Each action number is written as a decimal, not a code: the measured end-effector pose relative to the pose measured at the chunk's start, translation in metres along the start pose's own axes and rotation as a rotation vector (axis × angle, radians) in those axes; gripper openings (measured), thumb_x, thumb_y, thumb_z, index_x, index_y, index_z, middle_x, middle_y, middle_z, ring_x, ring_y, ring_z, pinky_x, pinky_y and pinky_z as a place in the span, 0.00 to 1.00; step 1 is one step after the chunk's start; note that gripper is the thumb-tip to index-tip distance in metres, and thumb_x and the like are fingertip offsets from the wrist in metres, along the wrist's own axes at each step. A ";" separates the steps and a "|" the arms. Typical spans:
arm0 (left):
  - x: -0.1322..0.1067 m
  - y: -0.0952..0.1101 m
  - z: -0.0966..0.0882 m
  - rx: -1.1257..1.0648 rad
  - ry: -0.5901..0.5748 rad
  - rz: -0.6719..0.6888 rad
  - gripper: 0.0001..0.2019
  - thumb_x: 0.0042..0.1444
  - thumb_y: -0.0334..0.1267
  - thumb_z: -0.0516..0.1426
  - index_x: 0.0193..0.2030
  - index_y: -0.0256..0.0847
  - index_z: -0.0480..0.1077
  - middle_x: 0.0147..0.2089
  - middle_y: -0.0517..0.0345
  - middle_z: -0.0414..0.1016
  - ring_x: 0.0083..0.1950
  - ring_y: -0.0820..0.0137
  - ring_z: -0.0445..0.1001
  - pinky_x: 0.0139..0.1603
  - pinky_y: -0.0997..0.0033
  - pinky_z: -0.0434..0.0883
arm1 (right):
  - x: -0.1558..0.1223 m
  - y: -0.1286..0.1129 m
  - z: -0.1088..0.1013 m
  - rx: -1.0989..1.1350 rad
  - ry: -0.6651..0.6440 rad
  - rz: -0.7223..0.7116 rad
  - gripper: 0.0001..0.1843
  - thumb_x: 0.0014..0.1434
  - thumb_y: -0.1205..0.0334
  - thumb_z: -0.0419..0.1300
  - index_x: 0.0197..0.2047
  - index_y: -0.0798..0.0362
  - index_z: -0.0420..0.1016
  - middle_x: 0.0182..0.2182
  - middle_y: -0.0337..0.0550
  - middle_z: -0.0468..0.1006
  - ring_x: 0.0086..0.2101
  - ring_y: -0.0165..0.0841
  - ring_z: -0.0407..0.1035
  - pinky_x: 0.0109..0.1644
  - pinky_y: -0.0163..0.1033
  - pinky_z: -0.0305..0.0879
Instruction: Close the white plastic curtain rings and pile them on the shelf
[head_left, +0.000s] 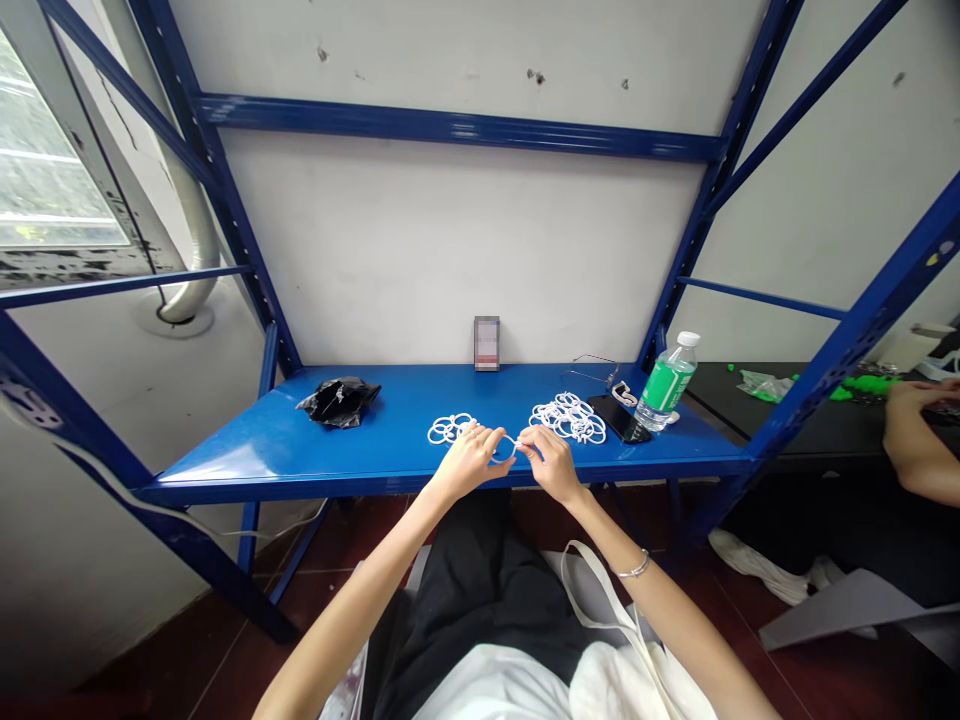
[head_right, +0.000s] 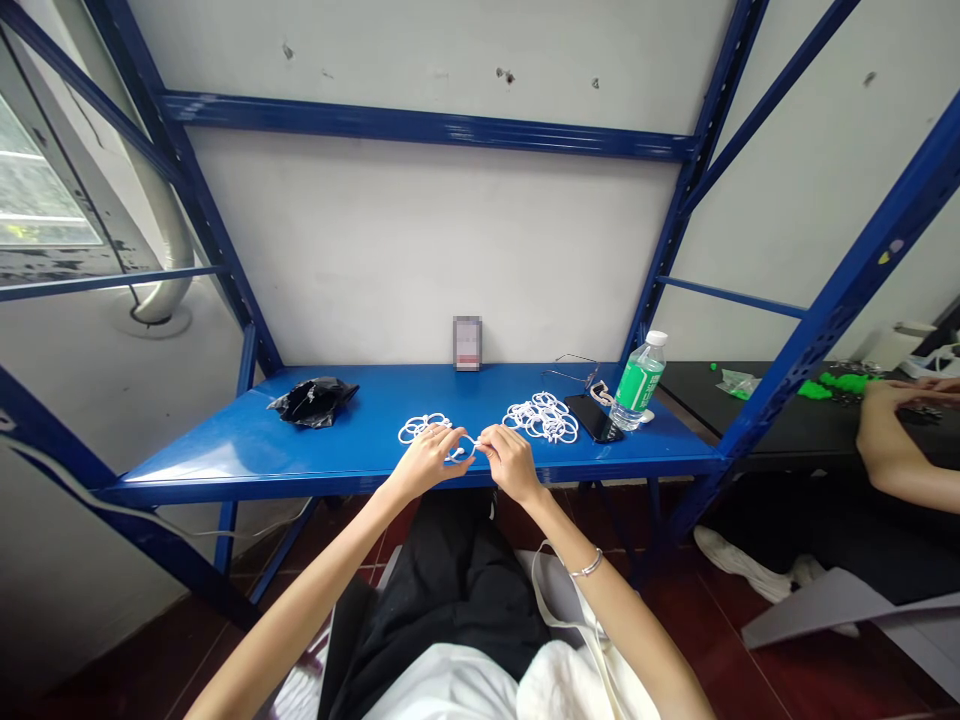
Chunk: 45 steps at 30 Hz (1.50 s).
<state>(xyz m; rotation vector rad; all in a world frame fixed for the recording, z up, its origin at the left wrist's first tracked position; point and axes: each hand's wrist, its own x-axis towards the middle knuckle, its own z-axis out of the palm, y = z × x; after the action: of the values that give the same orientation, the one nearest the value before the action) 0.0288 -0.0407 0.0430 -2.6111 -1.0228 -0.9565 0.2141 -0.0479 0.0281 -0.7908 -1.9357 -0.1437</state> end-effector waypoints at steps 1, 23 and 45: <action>0.000 0.000 0.001 0.006 -0.004 0.001 0.13 0.60 0.44 0.52 0.46 0.39 0.66 0.34 0.51 0.75 0.38 0.60 0.74 0.47 0.58 0.68 | 0.000 0.000 0.000 -0.004 -0.001 0.000 0.09 0.66 0.62 0.51 0.33 0.50 0.68 0.32 0.44 0.76 0.35 0.36 0.72 0.39 0.40 0.67; -0.019 -0.058 0.038 0.225 -0.027 -0.240 0.15 0.58 0.46 0.56 0.47 0.39 0.70 0.50 0.44 0.72 0.53 0.54 0.68 0.51 0.54 0.66 | -0.029 0.086 0.019 -0.373 -0.097 0.160 0.18 0.66 0.60 0.46 0.53 0.51 0.71 0.49 0.52 0.76 0.53 0.45 0.65 0.56 0.60 0.59; -0.019 -0.050 0.047 0.181 -0.098 -0.153 0.23 0.60 0.49 0.54 0.59 0.42 0.63 0.59 0.42 0.64 0.61 0.50 0.61 0.56 0.46 0.62 | -0.009 0.063 0.002 -0.062 -0.089 0.213 0.14 0.67 0.61 0.46 0.48 0.48 0.72 0.41 0.46 0.76 0.43 0.39 0.71 0.46 0.47 0.69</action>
<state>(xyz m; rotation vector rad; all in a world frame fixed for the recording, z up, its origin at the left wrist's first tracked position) 0.0090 0.0037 -0.0082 -2.4800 -1.2852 -0.7334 0.2518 -0.0020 0.0043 -1.0539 -1.9237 -0.0395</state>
